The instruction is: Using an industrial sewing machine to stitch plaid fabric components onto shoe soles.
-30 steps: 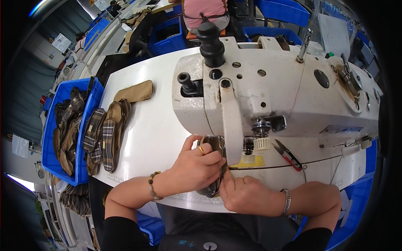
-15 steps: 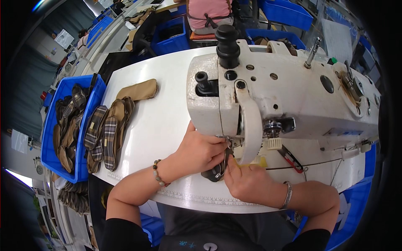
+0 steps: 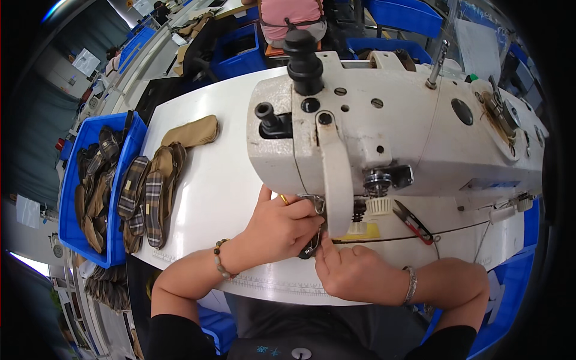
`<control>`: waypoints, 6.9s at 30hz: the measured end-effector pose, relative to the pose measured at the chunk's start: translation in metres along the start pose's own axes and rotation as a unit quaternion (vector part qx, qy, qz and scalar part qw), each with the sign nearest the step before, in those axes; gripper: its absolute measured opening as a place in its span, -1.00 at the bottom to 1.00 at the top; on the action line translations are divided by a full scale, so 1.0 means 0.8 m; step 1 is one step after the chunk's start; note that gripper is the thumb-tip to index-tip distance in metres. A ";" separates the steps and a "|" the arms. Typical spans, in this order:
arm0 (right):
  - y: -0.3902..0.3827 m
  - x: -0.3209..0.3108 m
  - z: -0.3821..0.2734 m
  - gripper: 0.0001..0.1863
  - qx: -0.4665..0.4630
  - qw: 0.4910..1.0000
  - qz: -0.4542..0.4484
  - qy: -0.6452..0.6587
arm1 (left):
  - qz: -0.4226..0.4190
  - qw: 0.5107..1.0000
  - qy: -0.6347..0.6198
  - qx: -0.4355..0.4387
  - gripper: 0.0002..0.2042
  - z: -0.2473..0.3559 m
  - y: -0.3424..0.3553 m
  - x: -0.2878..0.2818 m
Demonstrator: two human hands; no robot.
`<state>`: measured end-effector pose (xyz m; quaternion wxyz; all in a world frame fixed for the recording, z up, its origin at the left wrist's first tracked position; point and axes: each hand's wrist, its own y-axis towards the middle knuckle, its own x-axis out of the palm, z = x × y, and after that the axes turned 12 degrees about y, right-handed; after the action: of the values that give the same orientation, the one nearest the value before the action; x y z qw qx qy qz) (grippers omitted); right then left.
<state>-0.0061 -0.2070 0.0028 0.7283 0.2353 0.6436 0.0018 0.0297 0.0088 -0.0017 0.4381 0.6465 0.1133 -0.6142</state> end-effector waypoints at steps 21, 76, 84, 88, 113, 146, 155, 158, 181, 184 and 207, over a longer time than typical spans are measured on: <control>0.011 0.019 0.019 -0.74 0.040 0.998 0.041 0.041 | -0.045 0.998 0.032 0.006 -0.86 -0.028 0.014 -0.008; 0.004 0.022 0.013 -0.72 0.015 0.997 0.058 0.053 | -0.016 0.998 0.059 0.020 -0.80 0.012 0.005 -0.012; 0.007 0.036 0.033 -0.72 0.043 0.998 0.043 0.012 | 0.006 1.000 0.023 -0.007 -0.83 -0.014 0.010 0.014; 0.005 0.041 0.034 -0.69 0.076 0.996 0.027 0.040 | -0.037 0.998 -0.029 -0.042 -0.85 -0.017 0.013 0.012; 0.007 0.033 0.034 -0.76 0.058 0.994 0.059 0.072 | -0.096 0.994 0.052 0.023 -0.64 -0.019 0.015 -0.021; -0.003 0.035 0.065 -0.72 0.236 0.941 0.043 0.240 | 0.028 0.986 0.128 0.102 -0.74 -0.029 0.004 -0.001; -0.003 0.039 0.072 -0.75 0.197 0.963 0.010 0.184 | 0.032 0.991 0.113 0.071 -0.76 -0.022 0.002 0.001; 0.003 0.044 0.068 -0.80 0.175 0.977 -0.013 0.125 | -0.008 0.994 0.101 0.041 -0.76 -0.024 0.001 0.002; -0.008 0.051 0.060 -0.83 0.191 0.937 0.101 0.276 | -0.005 0.983 0.163 0.083 -0.75 -0.012 0.007 -0.009; -0.003 0.046 0.060 -0.84 0.145 0.956 0.107 0.234 | 0.001 0.982 0.167 0.084 -0.75 -0.012 0.006 -0.009; -0.004 0.056 0.060 -0.88 0.191 0.948 0.108 0.232 | -0.079 0.982 0.166 0.036 -0.56 -0.009 0.001 -0.022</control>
<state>0.0459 -0.2126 -0.0374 0.4958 0.4312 0.7537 0.0115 0.0318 0.0201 0.0134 0.3402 0.7439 0.2131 -0.5343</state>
